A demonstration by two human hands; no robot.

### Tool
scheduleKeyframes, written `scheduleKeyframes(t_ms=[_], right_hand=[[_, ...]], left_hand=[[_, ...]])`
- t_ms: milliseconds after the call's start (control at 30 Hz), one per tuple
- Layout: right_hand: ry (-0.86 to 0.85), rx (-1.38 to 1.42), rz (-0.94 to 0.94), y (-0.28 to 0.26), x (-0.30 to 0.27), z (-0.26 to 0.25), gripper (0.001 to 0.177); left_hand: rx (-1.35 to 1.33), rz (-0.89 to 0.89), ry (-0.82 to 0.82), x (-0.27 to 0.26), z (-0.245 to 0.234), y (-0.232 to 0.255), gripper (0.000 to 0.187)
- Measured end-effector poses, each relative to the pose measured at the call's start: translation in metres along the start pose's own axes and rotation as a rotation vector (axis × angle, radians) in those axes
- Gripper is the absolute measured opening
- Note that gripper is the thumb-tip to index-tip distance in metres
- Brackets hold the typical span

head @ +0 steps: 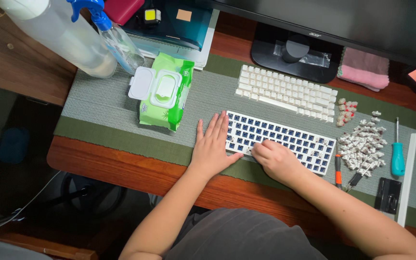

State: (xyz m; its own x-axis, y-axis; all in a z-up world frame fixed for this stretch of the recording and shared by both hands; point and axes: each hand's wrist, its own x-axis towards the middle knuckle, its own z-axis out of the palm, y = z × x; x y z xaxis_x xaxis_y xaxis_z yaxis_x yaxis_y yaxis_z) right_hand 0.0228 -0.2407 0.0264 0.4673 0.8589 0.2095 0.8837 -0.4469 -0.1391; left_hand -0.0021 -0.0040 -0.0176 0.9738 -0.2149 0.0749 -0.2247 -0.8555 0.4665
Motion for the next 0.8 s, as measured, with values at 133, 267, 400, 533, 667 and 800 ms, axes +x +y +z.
scheduleKeyframes(t_ms=[133,267,400,533,667,800], right_hand=[[0.039,0.002,-0.012,-0.002,0.001,0.005,0.031],[-0.038,-0.019,0.012,0.002,-0.009,-0.003,0.031],[0.031,0.108,0.142,0.006,0.001,0.000,0.030],[-0.028,0.099,0.046,0.008,0.014,0.005,0.029],[-0.138,0.082,0.014,0.011,0.020,0.001,0.029],[-0.114,0.101,-0.045,0.013,0.027,0.004,0.031]], left_hand=[[0.011,-0.017,-0.026,-0.001,0.000,0.001,0.123],[0.010,-0.002,0.001,-0.001,-0.002,0.001,0.123],[0.015,-0.019,-0.034,0.000,-0.001,0.001,0.123],[0.024,-0.011,-0.008,0.000,-0.001,0.001,0.122],[0.004,-0.015,-0.008,0.000,-0.003,0.002,0.122],[0.009,-0.028,-0.039,0.001,-0.004,0.003,0.122]])
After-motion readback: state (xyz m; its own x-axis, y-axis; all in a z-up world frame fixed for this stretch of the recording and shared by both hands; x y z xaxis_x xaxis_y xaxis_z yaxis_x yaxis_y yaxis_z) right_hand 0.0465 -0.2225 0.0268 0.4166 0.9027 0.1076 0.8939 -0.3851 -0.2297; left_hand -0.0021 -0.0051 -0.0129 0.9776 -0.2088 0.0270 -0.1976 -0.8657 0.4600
